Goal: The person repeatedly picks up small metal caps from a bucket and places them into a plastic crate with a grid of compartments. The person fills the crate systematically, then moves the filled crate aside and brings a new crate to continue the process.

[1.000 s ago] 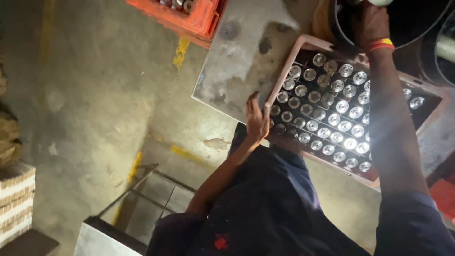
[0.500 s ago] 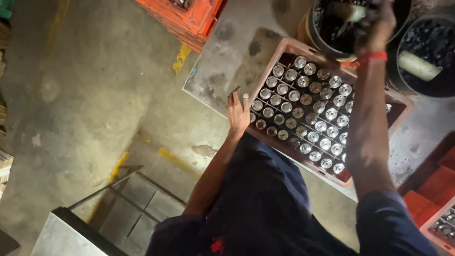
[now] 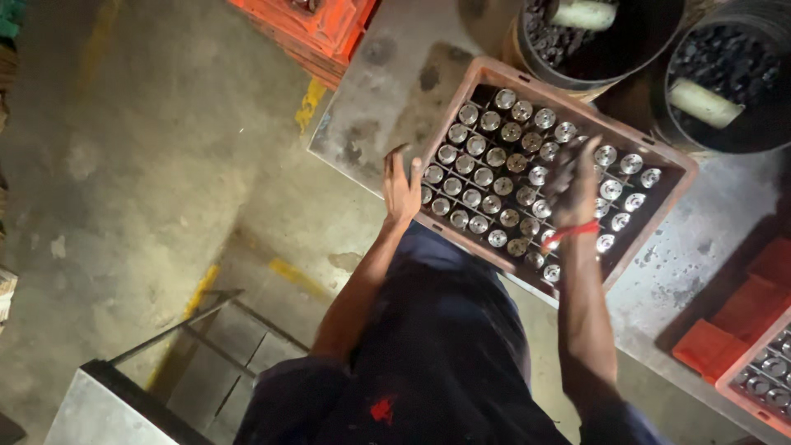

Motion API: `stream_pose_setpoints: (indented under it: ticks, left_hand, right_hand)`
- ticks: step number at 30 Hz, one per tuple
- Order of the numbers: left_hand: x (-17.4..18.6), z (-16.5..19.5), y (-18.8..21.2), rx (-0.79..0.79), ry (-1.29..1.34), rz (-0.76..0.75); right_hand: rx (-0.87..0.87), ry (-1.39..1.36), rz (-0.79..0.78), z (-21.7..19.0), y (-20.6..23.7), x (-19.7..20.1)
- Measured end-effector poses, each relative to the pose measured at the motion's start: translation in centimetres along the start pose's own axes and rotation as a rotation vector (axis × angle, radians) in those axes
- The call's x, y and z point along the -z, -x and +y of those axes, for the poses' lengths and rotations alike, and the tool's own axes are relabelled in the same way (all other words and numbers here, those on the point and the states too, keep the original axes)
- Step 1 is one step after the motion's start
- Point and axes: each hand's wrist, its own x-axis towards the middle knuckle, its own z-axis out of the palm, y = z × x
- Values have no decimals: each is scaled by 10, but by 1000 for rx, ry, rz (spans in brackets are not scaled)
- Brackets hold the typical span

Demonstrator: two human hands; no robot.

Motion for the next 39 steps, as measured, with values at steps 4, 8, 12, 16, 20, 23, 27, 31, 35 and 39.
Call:
stream_pose_setpoints:
  ticks: [4,8,12,16,20,23,27,31,35,39]
  left_hand:
    - [-16,34,32,0,257,29]
    - [-67,70,70,853,818,-374]
    - [-97,70,87,1337,1292,-589]
    - [-109,57,100,1304,1652,-663]
    - [-122,53,108,1262,1763,-700]
    - [-124,56,107,1231,1768,-738]
    - [-112,57,97,1332,1595,-609]
    - [-81,46,84,1125,1791,-572]
    - [-58,28,73,1160,1590,-437]
    - [-50,14,68,1176,1567,-369]
  right_hand:
    - [-6,144,110,42,30,4]
    - [208,429,33,86,55,8]
    - [738,1291,35,109,78,8]
    - [1003,1520,-77,106,81,10]
    - [856,1574,79,106,79,12]
    - [866,1521,42,110,80,17]
    - [762,1224,103,99,65,28]
    - [446,1060,128,74,20,41]
    - [352,857,14,71,-8,46]
    - [378,1095,154,68,-28,36]
